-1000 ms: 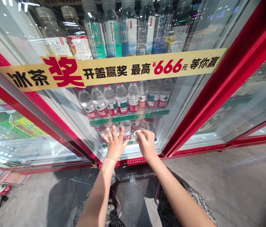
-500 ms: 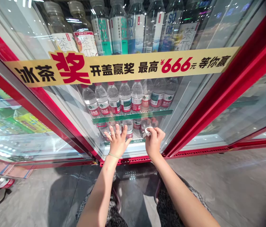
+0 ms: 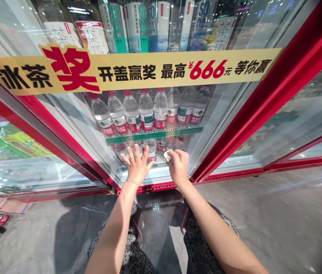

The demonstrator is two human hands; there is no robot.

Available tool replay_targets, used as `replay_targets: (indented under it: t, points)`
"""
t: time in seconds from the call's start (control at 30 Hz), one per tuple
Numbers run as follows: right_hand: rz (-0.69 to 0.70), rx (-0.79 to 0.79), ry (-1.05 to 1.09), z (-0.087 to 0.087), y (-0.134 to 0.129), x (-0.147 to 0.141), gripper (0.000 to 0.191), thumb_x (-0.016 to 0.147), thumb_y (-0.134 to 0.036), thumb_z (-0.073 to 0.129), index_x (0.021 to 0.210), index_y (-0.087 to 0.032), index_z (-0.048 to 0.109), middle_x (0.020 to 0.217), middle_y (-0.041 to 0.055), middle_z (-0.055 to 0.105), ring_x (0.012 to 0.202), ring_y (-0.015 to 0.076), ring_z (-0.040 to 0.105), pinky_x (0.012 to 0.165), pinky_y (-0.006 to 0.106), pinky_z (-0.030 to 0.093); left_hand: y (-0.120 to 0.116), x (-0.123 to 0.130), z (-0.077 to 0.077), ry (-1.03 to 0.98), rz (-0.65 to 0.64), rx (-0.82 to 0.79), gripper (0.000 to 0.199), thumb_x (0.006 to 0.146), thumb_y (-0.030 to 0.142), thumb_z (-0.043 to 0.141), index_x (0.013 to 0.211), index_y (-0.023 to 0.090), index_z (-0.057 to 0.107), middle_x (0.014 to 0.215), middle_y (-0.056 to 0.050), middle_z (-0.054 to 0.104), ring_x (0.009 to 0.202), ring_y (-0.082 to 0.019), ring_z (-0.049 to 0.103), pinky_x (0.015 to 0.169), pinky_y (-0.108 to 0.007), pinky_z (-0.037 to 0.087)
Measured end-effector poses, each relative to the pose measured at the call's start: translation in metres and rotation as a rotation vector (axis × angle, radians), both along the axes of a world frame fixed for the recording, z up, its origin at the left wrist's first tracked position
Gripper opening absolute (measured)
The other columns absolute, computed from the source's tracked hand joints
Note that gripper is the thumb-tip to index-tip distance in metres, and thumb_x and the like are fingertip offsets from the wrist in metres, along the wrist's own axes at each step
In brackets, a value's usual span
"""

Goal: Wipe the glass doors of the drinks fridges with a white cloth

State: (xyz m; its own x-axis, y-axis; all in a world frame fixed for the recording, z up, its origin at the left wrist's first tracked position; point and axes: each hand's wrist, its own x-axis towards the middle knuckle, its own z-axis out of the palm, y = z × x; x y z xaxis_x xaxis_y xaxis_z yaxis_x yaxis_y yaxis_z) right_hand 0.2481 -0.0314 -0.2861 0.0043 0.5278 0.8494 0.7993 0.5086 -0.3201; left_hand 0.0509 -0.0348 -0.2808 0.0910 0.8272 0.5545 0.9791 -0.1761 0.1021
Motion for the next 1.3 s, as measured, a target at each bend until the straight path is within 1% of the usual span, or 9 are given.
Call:
replay_targets:
  t: [0.1,0.3,0.47,0.67,0.73,0.87,1.03,1.2,1.3]
  points:
    - [0.087,-0.022,-0.146,-0.001,-0.005,-0.007,0.026,0.094,-0.013,0.056,0.112,-0.028,0.069,0.11,0.0062,0.06,0.105,0.0212,0.054,0.092,0.037,0.051,-0.001,0.001,0.001,-0.002,-0.002,0.01,0.09,0.08,0.051,0.08,0.156,0.02,0.042,0.165,-0.03,0.024,0.154,-0.052,0.004,0.11,-0.084,-0.004]
    - [-0.056,0.028,0.002,0.011,-0.005,-0.005,0.019,0.094,-0.023,0.065,0.109,-0.03,0.074,0.11,0.0064,0.058,0.103,0.0219,0.055,0.089,0.039,0.049,0.0,0.001,0.0,0.018,0.003,0.012,0.09,0.08,0.05,0.08,0.156,0.022,0.042,0.166,-0.029,0.021,0.153,-0.054,0.006,0.108,-0.086,-0.002]
    - [0.057,0.001,-0.2,0.006,-0.006,-0.006,0.024,0.093,-0.015,0.063,0.107,-0.032,0.074,0.105,0.0047,0.063,0.099,0.0196,0.053,0.088,0.034,0.051,-0.001,-0.001,0.001,0.024,-0.002,0.016,0.089,0.079,0.048,0.081,0.156,0.023,0.042,0.167,-0.027,0.019,0.153,-0.055,0.007,0.109,-0.086,0.0]
    - [-0.072,-0.006,0.007,0.01,-0.005,-0.006,0.024,0.092,-0.014,0.06,0.109,-0.027,0.071,0.106,0.007,0.056,0.102,0.0225,0.051,0.088,0.04,0.048,-0.003,-0.001,0.002,0.02,-0.017,0.027,0.089,0.082,0.05,0.078,0.157,0.025,0.039,0.167,-0.026,0.018,0.154,-0.053,0.006,0.111,-0.085,0.0]
    - [-0.017,-0.038,-0.005,0.012,-0.006,-0.009,0.024,0.092,-0.013,0.061,0.108,-0.028,0.07,0.104,0.0061,0.057,0.101,0.0218,0.051,0.088,0.038,0.048,-0.004,-0.002,0.002,0.019,-0.024,0.041,0.088,0.082,0.049,0.079,0.157,0.025,0.04,0.167,-0.025,0.02,0.154,-0.052,0.006,0.111,-0.085,0.0]
    - [0.108,-0.036,-0.205,0.013,-0.006,-0.009,0.022,0.091,-0.012,0.062,0.105,-0.027,0.07,0.105,0.0065,0.059,0.098,0.0209,0.05,0.088,0.035,0.048,-0.009,-0.004,0.003,0.022,-0.046,0.119,0.082,0.084,0.045,0.077,0.156,0.029,0.042,0.167,-0.022,0.024,0.155,-0.049,0.008,0.115,-0.082,0.002]
    - [-0.059,-0.008,-0.001,0.014,-0.004,-0.007,0.024,0.088,-0.01,0.061,0.106,-0.025,0.068,0.102,0.0067,0.057,0.098,0.0222,0.052,0.087,0.039,0.048,-0.015,-0.01,0.005,0.043,-0.042,0.199,0.074,0.087,0.043,0.075,0.153,0.03,0.046,0.167,-0.02,0.026,0.156,-0.045,0.009,0.12,-0.075,0.013]
    - [0.124,0.031,-0.215,0.012,-0.003,-0.018,0.03,0.091,-0.009,0.061,0.112,-0.029,0.068,0.108,0.0063,0.06,0.1,0.0214,0.052,0.089,0.035,0.05,-0.019,-0.022,0.005,0.039,-0.01,0.194,0.073,0.086,0.045,0.075,0.152,0.028,0.048,0.168,-0.022,0.023,0.156,-0.048,0.006,0.12,-0.076,0.014]
    - [0.065,0.045,-0.125,0.009,-0.002,-0.016,0.03,0.089,-0.009,0.062,0.112,-0.028,0.068,0.107,0.0069,0.06,0.101,0.0218,0.052,0.09,0.037,0.049,-0.02,-0.032,0.005,0.027,0.005,0.225,0.08,0.084,0.046,0.077,0.154,0.024,0.045,0.168,-0.024,0.021,0.156,-0.048,0.0,0.119,-0.077,0.013]
